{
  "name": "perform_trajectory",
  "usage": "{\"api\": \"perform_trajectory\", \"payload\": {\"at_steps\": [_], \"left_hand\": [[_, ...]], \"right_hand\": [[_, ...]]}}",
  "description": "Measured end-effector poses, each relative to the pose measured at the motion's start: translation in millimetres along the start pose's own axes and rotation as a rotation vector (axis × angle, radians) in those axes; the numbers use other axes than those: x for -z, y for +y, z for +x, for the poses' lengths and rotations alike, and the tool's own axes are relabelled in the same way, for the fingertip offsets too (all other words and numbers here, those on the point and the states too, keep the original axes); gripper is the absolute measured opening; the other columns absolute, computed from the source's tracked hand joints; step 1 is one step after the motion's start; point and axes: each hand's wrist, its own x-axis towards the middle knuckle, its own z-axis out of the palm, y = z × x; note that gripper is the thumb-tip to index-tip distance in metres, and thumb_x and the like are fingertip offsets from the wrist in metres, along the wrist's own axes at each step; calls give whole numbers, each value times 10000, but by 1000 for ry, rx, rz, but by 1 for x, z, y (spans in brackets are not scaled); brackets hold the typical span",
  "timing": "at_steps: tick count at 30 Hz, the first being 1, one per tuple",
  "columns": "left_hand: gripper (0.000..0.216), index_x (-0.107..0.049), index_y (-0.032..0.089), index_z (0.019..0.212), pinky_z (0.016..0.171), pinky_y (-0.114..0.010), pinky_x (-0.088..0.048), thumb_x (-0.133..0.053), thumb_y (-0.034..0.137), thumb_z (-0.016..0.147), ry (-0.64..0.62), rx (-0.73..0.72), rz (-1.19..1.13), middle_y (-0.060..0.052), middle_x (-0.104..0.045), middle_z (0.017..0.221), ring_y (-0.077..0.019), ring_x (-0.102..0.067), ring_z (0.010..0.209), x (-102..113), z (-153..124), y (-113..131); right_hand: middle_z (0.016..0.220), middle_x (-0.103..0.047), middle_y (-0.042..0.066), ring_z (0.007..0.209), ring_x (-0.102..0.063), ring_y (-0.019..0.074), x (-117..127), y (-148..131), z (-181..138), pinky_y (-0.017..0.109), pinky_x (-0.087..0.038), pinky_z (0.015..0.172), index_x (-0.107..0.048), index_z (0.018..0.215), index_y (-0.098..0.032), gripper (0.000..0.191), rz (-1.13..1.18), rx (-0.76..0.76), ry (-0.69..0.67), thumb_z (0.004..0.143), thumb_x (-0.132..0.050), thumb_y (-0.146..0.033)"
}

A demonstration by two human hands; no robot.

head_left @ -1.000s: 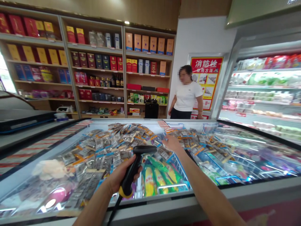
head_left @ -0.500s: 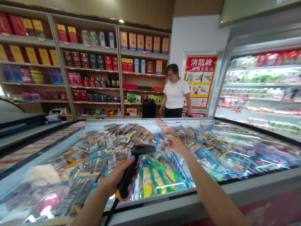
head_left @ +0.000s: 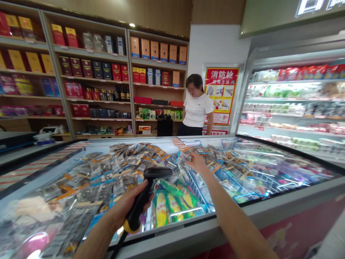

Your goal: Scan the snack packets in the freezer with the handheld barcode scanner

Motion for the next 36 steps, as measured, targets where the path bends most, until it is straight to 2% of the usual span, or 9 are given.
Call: {"api": "perform_trajectory", "payload": {"at_steps": [5, 9, 12, 14, 16, 21, 26, 31, 36], "left_hand": [[328, -588, 111, 695, 382, -176, -372, -577, 439, 681, 6, 35, -49, -35, -591, 581, -74, -487, 417, 4, -1, -6], [304, -575, 131, 686, 392, -180, -373, -575, 435, 684, 16, -6, -78, -16, -582, 569, -72, -477, 409, 6, -1, -5], [312, -577, 130, 680, 391, -176, -368, -576, 441, 679, 31, -10, -68, -12, -575, 554, -71, -473, 406, 5, -3, -3], [311, -576, 128, 667, 393, -176, -371, -580, 439, 676, 46, -11, -62, -15, -578, 556, -71, -474, 407, 5, -4, -3], [305, -575, 131, 656, 396, -177, -376, -584, 435, 674, 53, -11, -62, -18, -583, 558, -74, -479, 410, 4, -5, -3], [319, -582, 119, 630, 374, -176, -378, -583, 434, 673, 98, 24, -52, -26, -573, 539, -76, -475, 400, 0, -8, -2], [315, -573, 118, 607, 344, -176, -377, -583, 426, 675, 129, 75, -74, -19, -546, 508, -76, -462, 385, -2, -11, 0], [250, -564, 139, 637, 331, -191, -385, -580, 383, 686, 175, 38, -75, -17, -541, 492, -91, -460, 372, -3, -13, 1], [272, -562, 126, 622, 325, -197, -387, -558, 386, 704, 175, 79, -72, -35, -545, 497, -97, -467, 366, -4, -13, 3]], "right_hand": [[912, -609, 116, 880, -555, 249, 40, 40, 20, 330, -390, 724, -465, 1115, -146, 499, -135, -326, 325, 696, -521, -412], [972, -576, 180, 950, -516, 302, 61, 76, 31, 382, -357, 740, -449, 1138, -115, 479, -186, -457, 343, 765, -428, -416], [1050, -530, 200, 1030, -442, 353, 61, 83, 31, 450, -311, 790, -499, 1102, -116, 433, -254, -473, 348, 784, -408, -396], [1127, -479, 208, 1074, -385, 374, 53, 77, 29, 493, -271, 827, -515, 1100, -114, 434, -324, -410, 360, 800, -378, -396], [1215, -418, 187, 1115, -340, 364, 38, 64, 25, 513, -237, 868, -493, 1141, -143, 450, -400, -244, 322, 805, -368, -414], [1375, -257, 43, 1247, -132, 314, -9, 31, 21, 547, -89, 950, -413, 1214, -316, 459, -623, 237, -9, 787, -390, -483], [1371, -274, 31, 1242, -144, 327, -22, 39, 36, 615, -58, 911, -489, 1147, -337, 407, -683, 150, -209, 816, -300, -482], [1356, -305, 56, 1243, -158, 331, -4, 77, 39, 640, -45, 898, -503, 1141, -316, 414, -699, 62, -171, 821, -291, -471], [1303, -381, 93, 1232, -205, 341, 18, 105, 30, 629, -78, 910, -563, 1070, -260, 329, -665, 111, -57, 801, -412, -375]]}}
